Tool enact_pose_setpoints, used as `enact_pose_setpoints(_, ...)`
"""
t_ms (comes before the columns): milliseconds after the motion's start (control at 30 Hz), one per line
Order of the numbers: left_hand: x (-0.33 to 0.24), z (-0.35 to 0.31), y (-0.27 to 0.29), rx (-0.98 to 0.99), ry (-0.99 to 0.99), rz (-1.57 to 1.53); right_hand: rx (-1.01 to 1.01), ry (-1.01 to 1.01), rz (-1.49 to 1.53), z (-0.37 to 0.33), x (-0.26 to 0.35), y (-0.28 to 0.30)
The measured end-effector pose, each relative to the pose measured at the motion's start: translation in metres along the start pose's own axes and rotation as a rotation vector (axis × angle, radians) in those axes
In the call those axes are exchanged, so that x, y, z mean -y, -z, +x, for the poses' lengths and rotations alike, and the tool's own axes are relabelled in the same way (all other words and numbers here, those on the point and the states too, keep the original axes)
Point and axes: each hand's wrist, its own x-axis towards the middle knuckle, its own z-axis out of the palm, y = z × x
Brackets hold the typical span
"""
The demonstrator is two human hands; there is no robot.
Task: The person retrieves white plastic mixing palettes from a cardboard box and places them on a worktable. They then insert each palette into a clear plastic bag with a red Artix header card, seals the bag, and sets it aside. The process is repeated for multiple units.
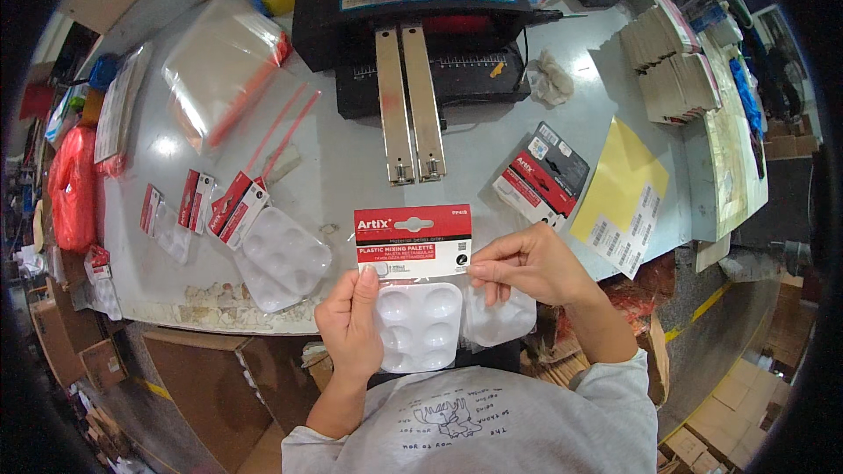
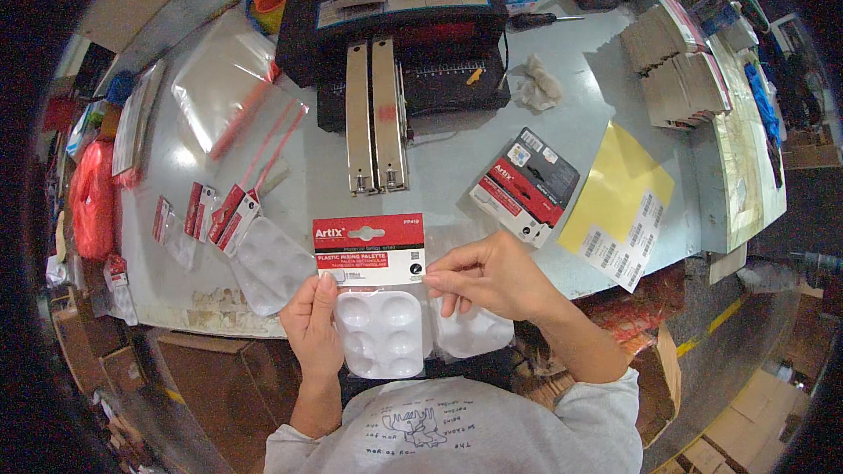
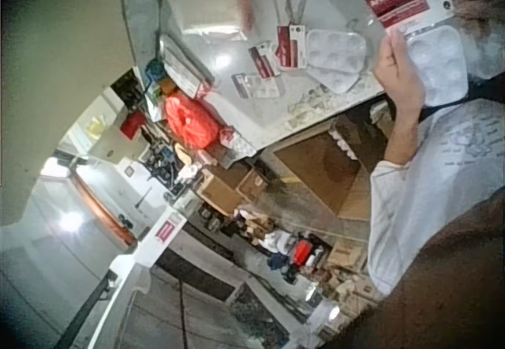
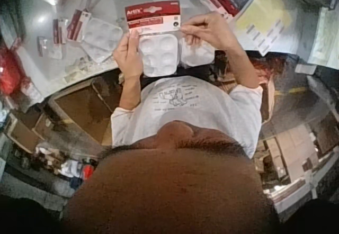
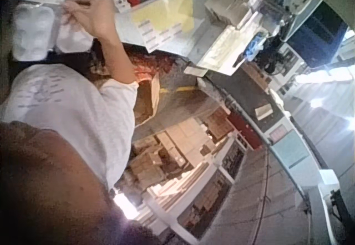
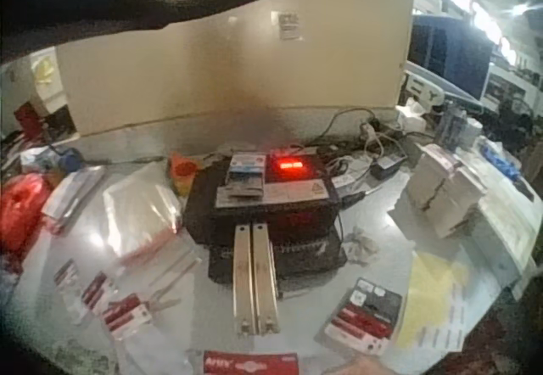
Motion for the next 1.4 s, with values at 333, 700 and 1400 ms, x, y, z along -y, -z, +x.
enact_pose_setpoints(333, 0.020, 0.064, -0.011, 0.044, -0.061, 0.565, -0.209, -0.027, 0.157, 0.059, -0.013, 0.000)
enact_pose_setpoints(700, 0.052, 0.088, -0.013, -0.007, 0.032, 0.383, -0.364, 0.182, -0.150, 0.074, -0.012, 0.010)
enact_pose_setpoints(1400, -0.003, -0.004, 0.007, 0.134, 0.011, -0.106, -0.281, 0.388, -0.362, -0.002, 0.029, 0.031)
